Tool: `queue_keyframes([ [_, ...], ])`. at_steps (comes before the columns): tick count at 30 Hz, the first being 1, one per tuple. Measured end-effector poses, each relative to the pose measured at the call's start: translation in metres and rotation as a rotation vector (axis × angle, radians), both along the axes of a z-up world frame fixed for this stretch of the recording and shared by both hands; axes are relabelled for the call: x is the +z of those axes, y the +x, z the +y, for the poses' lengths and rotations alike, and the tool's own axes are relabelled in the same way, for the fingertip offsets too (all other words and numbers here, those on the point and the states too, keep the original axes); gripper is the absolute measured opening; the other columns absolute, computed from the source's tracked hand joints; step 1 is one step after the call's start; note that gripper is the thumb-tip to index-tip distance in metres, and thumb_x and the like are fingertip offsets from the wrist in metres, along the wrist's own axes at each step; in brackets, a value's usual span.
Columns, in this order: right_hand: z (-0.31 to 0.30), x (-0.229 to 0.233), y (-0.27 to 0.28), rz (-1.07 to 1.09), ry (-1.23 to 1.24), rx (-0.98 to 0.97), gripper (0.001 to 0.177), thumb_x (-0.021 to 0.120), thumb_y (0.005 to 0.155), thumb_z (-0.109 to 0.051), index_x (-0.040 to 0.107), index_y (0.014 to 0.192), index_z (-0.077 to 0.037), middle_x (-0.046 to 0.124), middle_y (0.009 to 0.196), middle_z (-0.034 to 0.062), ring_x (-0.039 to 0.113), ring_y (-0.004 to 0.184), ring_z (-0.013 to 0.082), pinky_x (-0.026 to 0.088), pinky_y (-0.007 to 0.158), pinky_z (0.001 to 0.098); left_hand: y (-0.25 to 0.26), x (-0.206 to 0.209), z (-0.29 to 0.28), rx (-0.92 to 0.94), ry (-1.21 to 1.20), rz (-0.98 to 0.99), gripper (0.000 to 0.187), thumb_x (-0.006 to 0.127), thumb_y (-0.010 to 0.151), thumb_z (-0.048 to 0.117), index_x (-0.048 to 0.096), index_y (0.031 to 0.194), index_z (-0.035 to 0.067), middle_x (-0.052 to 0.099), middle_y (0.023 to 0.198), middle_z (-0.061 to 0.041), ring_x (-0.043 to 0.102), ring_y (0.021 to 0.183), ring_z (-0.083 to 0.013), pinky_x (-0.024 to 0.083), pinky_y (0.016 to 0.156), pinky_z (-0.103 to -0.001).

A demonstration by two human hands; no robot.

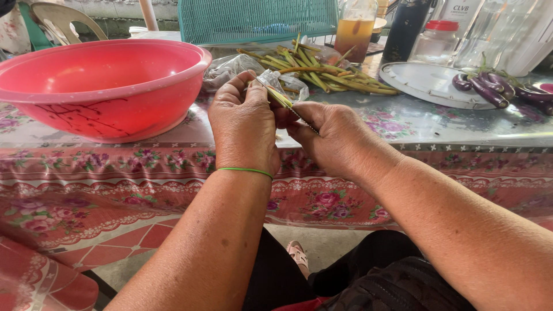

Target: The person peels long green vegetable stems with a small knife, removing the outer skin in strips. The peeled stems are placed into a pink bowl on the table.

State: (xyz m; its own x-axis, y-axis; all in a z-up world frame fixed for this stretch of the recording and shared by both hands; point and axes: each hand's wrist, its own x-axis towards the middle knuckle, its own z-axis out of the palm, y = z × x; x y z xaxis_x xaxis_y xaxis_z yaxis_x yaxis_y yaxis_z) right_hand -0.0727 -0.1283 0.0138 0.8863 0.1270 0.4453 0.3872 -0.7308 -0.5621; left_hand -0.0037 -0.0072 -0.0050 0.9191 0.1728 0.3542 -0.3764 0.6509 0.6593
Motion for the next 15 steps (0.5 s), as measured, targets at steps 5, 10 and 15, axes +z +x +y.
queue_keyframes([
  [5, 0.0004, -0.0002, 0.0006, 0.006, 0.004, -0.015, 0.023, 0.065, 0.097, -0.021, 0.075, 0.117, -0.021, 0.081, 0.100, -0.0002, 0.072, 0.085, 0.0073, 0.058, 0.078, 0.0278, -0.0033, 0.0012, 0.0008, 0.003, 0.016, 0.017, 0.026, 0.059, 0.099, 0.009, 0.061, 0.121, -0.005, 0.068, 0.085, -0.009, 0.062, 0.053, -0.0123, 0.052, 0.043, -0.026],
  [10, 0.0010, 0.0011, -0.0017, -0.013, -0.002, -0.010, 0.022, 0.065, 0.096, -0.021, 0.075, 0.116, -0.022, 0.079, 0.096, -0.0025, 0.070, 0.080, 0.0060, 0.058, 0.073, 0.0272, -0.0067, 0.0021, 0.0005, -0.020, 0.006, 0.010, 0.024, 0.058, 0.100, 0.008, 0.061, 0.119, -0.005, 0.069, 0.088, -0.009, 0.064, 0.057, -0.0109, 0.054, 0.046, -0.025],
  [15, 0.0029, 0.0028, -0.0020, 0.064, 0.011, -0.075, 0.020, 0.065, 0.097, -0.021, 0.077, 0.113, -0.023, 0.077, 0.084, -0.0015, 0.064, 0.069, 0.0063, 0.056, 0.065, 0.0285, -0.0102, 0.0011, -0.0009, -0.027, 0.025, 0.024, 0.022, 0.058, 0.099, 0.008, 0.062, 0.119, -0.003, 0.069, 0.085, -0.008, 0.061, 0.053, -0.0111, 0.053, 0.045, -0.024],
])
